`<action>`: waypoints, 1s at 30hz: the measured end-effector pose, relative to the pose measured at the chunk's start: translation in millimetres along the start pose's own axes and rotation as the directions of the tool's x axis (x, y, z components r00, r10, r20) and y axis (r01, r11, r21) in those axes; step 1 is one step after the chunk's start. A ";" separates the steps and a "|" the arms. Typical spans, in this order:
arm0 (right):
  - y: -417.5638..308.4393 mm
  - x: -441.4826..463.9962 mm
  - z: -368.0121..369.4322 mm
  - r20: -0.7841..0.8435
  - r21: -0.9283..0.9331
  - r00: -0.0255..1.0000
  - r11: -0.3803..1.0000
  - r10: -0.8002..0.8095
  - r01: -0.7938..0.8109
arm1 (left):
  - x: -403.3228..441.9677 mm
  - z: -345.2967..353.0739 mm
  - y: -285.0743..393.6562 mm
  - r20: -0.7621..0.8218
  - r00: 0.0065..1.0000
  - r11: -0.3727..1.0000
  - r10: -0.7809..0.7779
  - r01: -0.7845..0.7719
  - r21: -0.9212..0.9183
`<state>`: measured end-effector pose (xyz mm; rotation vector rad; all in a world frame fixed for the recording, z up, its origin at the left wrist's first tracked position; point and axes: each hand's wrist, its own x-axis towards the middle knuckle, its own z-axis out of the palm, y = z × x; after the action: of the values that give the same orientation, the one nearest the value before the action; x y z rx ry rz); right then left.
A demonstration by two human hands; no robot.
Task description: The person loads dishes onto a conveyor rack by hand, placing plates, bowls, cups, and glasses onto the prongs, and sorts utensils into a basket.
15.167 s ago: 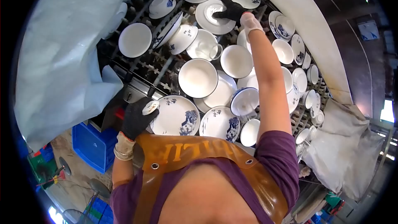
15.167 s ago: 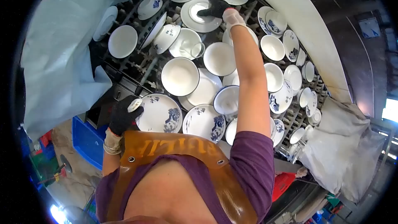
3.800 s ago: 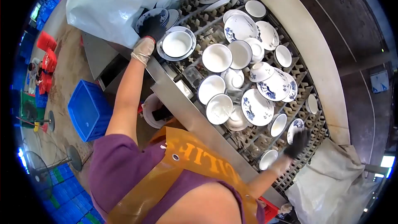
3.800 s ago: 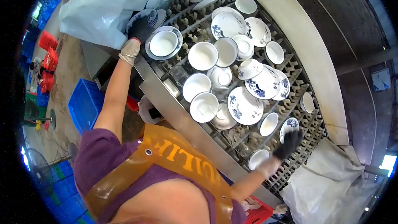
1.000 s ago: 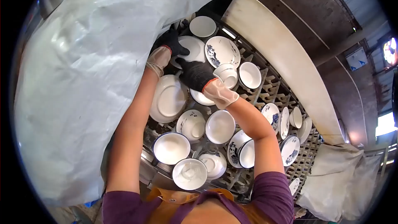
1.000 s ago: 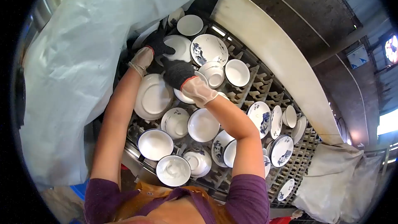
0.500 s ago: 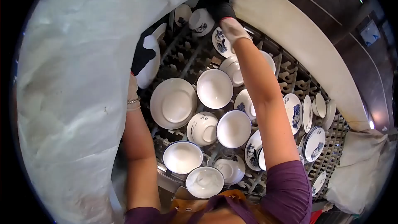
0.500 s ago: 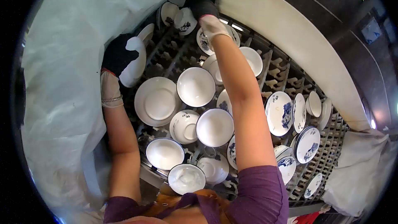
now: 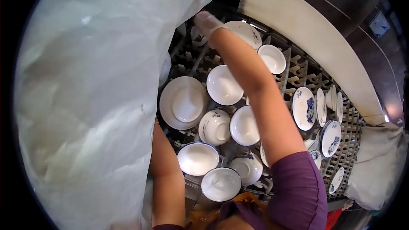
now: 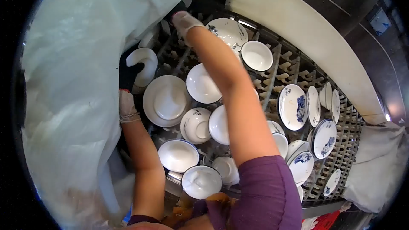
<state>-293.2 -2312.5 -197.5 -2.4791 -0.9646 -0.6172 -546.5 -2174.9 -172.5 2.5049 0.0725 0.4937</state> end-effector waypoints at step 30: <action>58.6 -86.2 -80.2 0.338 0.209 0.933 0.977 -0.120 0.050 | -139.6 34.4 98.8 -0.002 0.980 0.979 -0.199 0.199 -0.047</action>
<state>-329.3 -2438.7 -190.3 -2.4194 -1.2052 -0.0932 -669.4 -2297.4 -190.4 2.4174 0.3078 0.4163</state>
